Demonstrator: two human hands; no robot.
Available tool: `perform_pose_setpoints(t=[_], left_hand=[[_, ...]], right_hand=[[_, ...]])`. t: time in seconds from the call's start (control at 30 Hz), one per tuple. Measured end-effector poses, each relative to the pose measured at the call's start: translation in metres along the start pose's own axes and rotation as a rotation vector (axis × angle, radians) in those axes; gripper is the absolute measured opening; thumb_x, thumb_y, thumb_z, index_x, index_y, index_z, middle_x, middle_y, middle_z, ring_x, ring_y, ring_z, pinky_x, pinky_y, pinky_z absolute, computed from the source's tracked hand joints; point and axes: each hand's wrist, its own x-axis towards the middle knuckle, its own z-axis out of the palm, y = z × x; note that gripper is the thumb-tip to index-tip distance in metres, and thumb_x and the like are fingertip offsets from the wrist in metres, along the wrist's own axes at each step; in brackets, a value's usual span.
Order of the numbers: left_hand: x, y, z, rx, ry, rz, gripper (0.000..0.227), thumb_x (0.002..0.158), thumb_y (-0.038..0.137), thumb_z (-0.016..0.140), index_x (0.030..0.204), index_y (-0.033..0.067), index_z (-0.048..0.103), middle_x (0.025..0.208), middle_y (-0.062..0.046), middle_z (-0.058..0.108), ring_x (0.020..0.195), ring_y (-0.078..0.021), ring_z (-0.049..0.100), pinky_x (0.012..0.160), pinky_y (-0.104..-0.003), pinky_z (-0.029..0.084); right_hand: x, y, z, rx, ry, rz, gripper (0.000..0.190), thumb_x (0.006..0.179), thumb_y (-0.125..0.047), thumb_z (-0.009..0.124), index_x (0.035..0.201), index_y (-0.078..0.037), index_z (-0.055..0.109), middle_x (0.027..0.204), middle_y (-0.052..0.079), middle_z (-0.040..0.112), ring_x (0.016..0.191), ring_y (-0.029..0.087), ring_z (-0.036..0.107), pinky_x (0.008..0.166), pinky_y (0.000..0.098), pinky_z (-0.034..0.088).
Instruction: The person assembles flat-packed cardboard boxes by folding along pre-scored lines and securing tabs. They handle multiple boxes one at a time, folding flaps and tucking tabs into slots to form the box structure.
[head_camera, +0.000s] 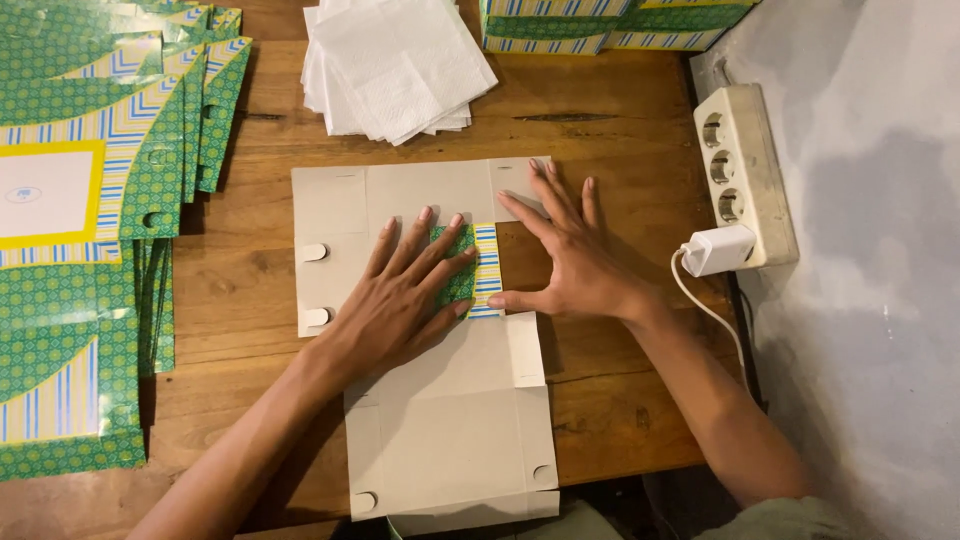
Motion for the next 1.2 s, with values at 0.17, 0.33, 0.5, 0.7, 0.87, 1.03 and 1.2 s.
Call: perform_pose_setpoints(t=[0.17,0.33,0.5,0.7,0.87,1.03,1.2], left_hand=[[0.000,0.002,-0.003,-0.010,0.008,0.009,0.057,0.103,0.049,0.042,0.152,0.0209,0.045,0.166,-0.013,0.032,0.156,-0.0391,0.015,0.123,-0.059,0.006],[0.001,0.003,-0.003,0.003,0.021,0.023,0.056,0.104,0.047,0.042,0.153,0.0207,0.044,0.166,-0.014,0.032,0.155,-0.0403,0.016,0.122,-0.060,0.008],[-0.001,0.003,-0.002,0.011,0.033,0.016,0.058,0.104,0.049,0.042,0.155,0.0213,0.043,0.166,-0.012,0.032,0.155,-0.0399,0.017,0.121,-0.060,0.011],[0.001,0.006,-0.004,0.015,0.041,-0.006,0.058,0.103,0.052,0.042,0.151,0.0203,0.046,0.165,-0.011,0.035,0.155,-0.0383,0.020,0.121,-0.059,0.014],[0.001,0.006,-0.006,-0.003,0.035,-0.012,0.058,0.103,0.051,0.041,0.152,0.0208,0.045,0.165,-0.011,0.034,0.156,-0.0384,0.018,0.122,-0.059,0.011],[0.001,0.007,-0.006,-0.020,0.038,-0.011,0.057,0.103,0.050,0.042,0.151,0.0206,0.047,0.165,-0.012,0.034,0.156,-0.0387,0.017,0.122,-0.058,0.009],[0.000,0.005,-0.003,0.015,0.044,-0.009,0.058,0.102,0.052,0.043,0.150,0.0208,0.047,0.164,-0.011,0.035,0.155,-0.0380,0.019,0.122,-0.058,0.012]], right_hand=[[0.006,0.004,0.005,-0.030,0.077,0.014,0.099,0.074,-0.068,0.077,0.151,-0.015,0.044,0.162,0.025,0.022,0.152,0.045,0.013,0.114,0.0745,0.000],[0.018,0.004,0.013,-0.026,0.246,0.086,0.058,0.089,-0.058,0.071,0.135,-0.026,0.060,0.154,0.015,0.041,0.147,0.040,0.034,0.114,0.0733,0.014],[0.020,-0.001,0.013,-0.048,0.333,0.161,0.034,0.098,-0.053,0.061,0.123,-0.030,0.065,0.148,0.002,0.048,0.145,0.030,0.041,0.116,0.0672,0.023],[0.013,0.004,0.009,-0.016,0.199,0.080,0.061,0.088,-0.052,0.071,0.139,-0.024,0.053,0.159,0.017,0.034,0.151,0.041,0.024,0.117,0.0705,0.008],[0.009,0.001,-0.003,-0.021,0.078,0.061,0.093,0.071,-0.064,0.080,0.146,-0.021,0.045,0.164,0.019,0.023,0.154,0.041,0.015,0.117,0.0707,0.002],[0.005,-0.001,-0.010,-0.050,-0.009,0.009,0.122,0.057,-0.075,0.085,0.152,-0.016,0.036,0.165,0.025,0.015,0.154,0.044,0.007,0.116,0.0717,-0.002],[0.006,0.001,-0.010,-0.036,-0.039,-0.021,0.128,0.056,-0.074,0.087,0.154,-0.011,0.033,0.164,0.028,0.011,0.152,0.048,0.002,0.114,0.0729,-0.006]])
